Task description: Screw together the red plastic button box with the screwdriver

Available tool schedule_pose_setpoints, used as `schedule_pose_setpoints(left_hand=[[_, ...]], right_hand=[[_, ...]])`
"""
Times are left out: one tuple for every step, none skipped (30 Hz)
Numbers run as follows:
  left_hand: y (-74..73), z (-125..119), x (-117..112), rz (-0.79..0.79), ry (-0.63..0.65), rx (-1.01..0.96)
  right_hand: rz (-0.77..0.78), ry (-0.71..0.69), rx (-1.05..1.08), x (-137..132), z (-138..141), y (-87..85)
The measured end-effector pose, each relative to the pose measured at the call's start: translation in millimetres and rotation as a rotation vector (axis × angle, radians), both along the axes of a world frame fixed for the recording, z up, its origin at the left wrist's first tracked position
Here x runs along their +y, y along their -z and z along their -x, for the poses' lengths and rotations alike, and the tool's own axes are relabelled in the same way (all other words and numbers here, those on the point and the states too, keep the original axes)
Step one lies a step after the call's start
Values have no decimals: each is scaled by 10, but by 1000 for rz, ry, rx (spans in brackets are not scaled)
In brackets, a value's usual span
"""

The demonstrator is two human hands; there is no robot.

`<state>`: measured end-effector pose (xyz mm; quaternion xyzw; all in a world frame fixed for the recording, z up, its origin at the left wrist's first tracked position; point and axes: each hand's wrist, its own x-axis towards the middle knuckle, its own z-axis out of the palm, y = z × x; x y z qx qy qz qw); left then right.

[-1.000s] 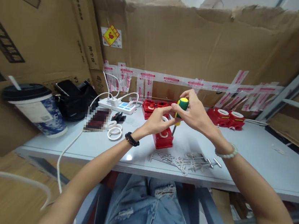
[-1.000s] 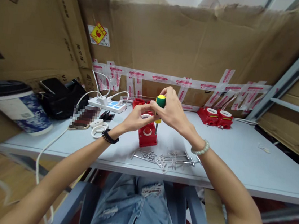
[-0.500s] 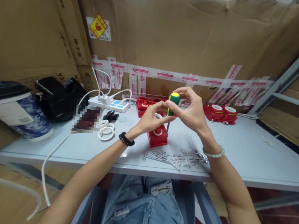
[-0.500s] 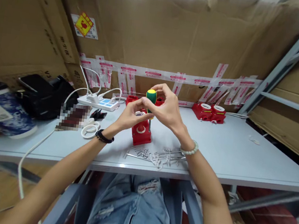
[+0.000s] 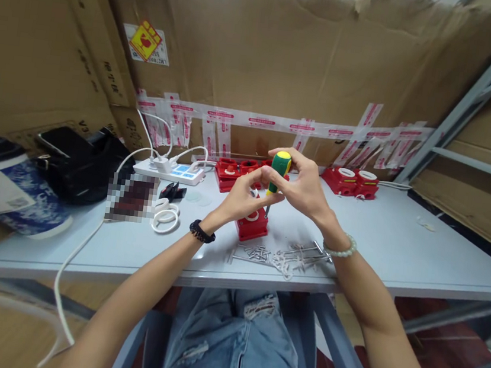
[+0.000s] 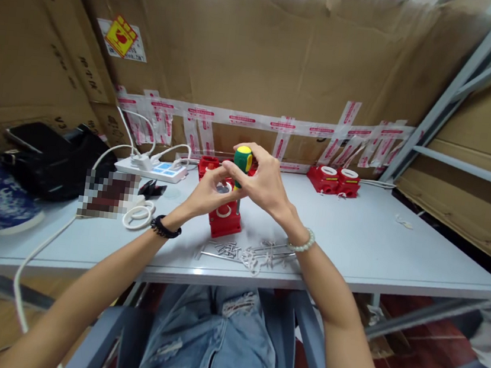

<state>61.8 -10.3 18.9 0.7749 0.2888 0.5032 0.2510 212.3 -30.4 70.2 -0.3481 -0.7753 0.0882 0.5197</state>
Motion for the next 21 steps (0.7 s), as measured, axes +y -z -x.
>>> schedule_pose_setpoints(left_hand=[[-2, 19, -14, -16, -2, 55], [-4, 49, -28, -39, -4, 132], [-6, 86, -44, -68, -9, 223], [-8, 126, -60, -99, -21, 324], [-9, 164, -75, -128, -26, 427], [-10, 193, -88, -153, -29, 522], [-9, 212, -100, -175, -27, 602], [-8, 218, -110, -193, -22, 662], [-6, 213, -117, -207, -18, 705], [-2, 201, -122, -219, -14, 734], [2, 184, -125, -229, -11, 753], [6, 167, -127, -236, -10, 764], [10, 154, -127, -242, -8, 773], [14, 145, -128, -244, -6, 780], [16, 142, -127, -244, -7, 785], [17, 145, -126, -245, -7, 788], [17, 152, -124, -246, -6, 790], [16, 161, -120, -249, -5, 791], [15, 170, -116, -255, -4, 792], [13, 178, -110, -264, -3, 793], [12, 184, -103, -275, -3, 795]], right_hand=[[0, -1, 7, 2, -2, 0], [-1, -3, 18, 5, -6, -1], [-2, -5, 30, 9, -13, -5], [-2, -3, 44, 12, -21, -11], [0, 2, 62, 13, -31, -20], [2, 10, 79, 11, -42, -31], [1, 22, 97, 8, -54, -44], [-6, 35, 114, 3, -65, -57], [-19, 49, 130, -2, -76, -70], [-35, 63, 143, -6, -87, -81], [-49, 77, 150, -8, -97, -90], [-57, 87, 153, -8, -107, -97], [-59, 94, 152, -6, -116, -100], [-59, 98, 150, -2, -124, -101], [-59, 100, 146, 3, -132, -100], [-60, 100, 142, 9, -139, -98], [-62, 98, 138, 15, -145, -95], [-66, 97, 134, 20, -150, -92], [-69, 98, 128, 24, -155, -89], [-71, 100, 123, 27, -159, -88], [-72, 103, 119, 29, -162, -87]])
